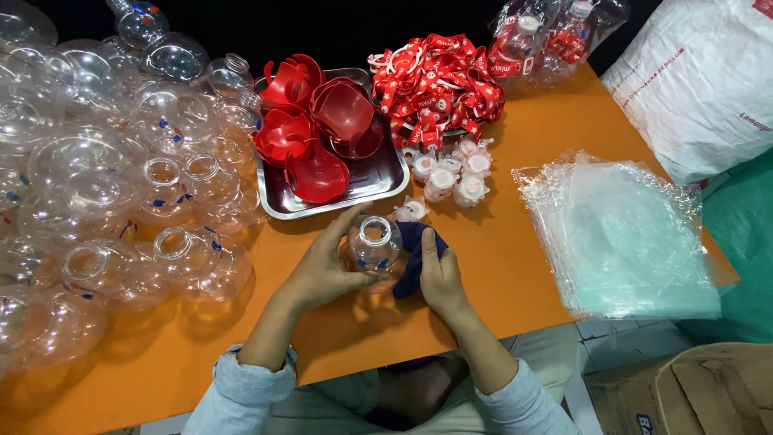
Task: Assembling small plastic containers by fitting them with fabric sleeves and attaching decorative lanyards.
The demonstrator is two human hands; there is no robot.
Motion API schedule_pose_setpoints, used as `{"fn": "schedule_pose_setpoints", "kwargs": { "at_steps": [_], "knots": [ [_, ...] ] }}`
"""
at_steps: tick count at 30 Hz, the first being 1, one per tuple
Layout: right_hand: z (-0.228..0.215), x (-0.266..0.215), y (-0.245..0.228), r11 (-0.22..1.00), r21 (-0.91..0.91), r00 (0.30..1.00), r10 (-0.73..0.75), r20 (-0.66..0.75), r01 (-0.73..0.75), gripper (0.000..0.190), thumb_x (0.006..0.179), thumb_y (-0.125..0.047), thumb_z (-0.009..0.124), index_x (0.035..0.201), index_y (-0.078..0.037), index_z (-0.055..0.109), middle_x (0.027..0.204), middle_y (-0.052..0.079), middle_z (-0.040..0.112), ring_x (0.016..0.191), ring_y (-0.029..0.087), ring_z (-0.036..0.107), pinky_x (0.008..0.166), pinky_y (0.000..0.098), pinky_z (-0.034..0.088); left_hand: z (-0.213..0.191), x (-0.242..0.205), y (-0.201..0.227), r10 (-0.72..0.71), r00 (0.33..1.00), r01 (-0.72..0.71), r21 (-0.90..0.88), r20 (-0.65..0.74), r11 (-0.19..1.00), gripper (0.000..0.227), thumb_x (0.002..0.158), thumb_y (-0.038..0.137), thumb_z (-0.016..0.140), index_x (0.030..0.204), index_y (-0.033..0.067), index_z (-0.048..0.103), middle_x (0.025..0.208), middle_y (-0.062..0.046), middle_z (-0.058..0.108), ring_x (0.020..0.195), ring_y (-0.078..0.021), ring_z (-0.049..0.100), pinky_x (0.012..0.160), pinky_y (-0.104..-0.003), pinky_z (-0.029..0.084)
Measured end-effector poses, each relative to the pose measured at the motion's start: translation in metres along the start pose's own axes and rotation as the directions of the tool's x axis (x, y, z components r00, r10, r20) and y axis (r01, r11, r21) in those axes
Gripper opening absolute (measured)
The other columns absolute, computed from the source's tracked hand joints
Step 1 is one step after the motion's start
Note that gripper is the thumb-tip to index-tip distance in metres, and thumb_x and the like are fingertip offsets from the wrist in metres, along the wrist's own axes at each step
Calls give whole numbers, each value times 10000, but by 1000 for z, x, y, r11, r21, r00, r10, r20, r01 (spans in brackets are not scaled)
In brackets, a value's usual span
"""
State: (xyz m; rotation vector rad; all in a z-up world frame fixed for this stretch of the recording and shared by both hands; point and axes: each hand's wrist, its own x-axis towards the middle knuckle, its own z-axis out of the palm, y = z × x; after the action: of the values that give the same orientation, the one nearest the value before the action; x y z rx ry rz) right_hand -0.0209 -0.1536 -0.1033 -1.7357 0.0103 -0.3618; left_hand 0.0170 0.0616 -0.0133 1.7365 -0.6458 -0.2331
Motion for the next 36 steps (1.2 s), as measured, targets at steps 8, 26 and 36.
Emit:
{"fn": "schedule_pose_setpoints", "kwargs": {
  "at_steps": [8,26,36],
  "knots": [
    [-3,9,-14,999,-16,999,-31,-24,30,691,1132,-333,309,474,-183,457,361,-52,392,327,49,320,350,180,285,-14,-14,4,48,996,-44,63,-76,997,1028,601,277,971,1492,117,483,1344,-191,640,1330,-422,531,1130,-617,365],
    [-11,6,1,998,-60,993,-11,-116,4,726,1131,-389,307,455,-159,440,355,-13,381,336,84,310,352,223,280,-68,62,-99,74,723,466,563,-687,683,341,854,328,758,1008,24,746,775,-157,700,769,-386,729,619,-484,593],
    [-14,7,-5,996,-87,993,10,-122,-21,731,1127,-433,291,450,-188,418,351,-38,372,316,69,312,355,209,285,-61,61,-64,172,689,269,468,-704,842,233,915,245,708,837,28,744,611,-122,640,627,-353,682,550,-415,520]
  ]
}}
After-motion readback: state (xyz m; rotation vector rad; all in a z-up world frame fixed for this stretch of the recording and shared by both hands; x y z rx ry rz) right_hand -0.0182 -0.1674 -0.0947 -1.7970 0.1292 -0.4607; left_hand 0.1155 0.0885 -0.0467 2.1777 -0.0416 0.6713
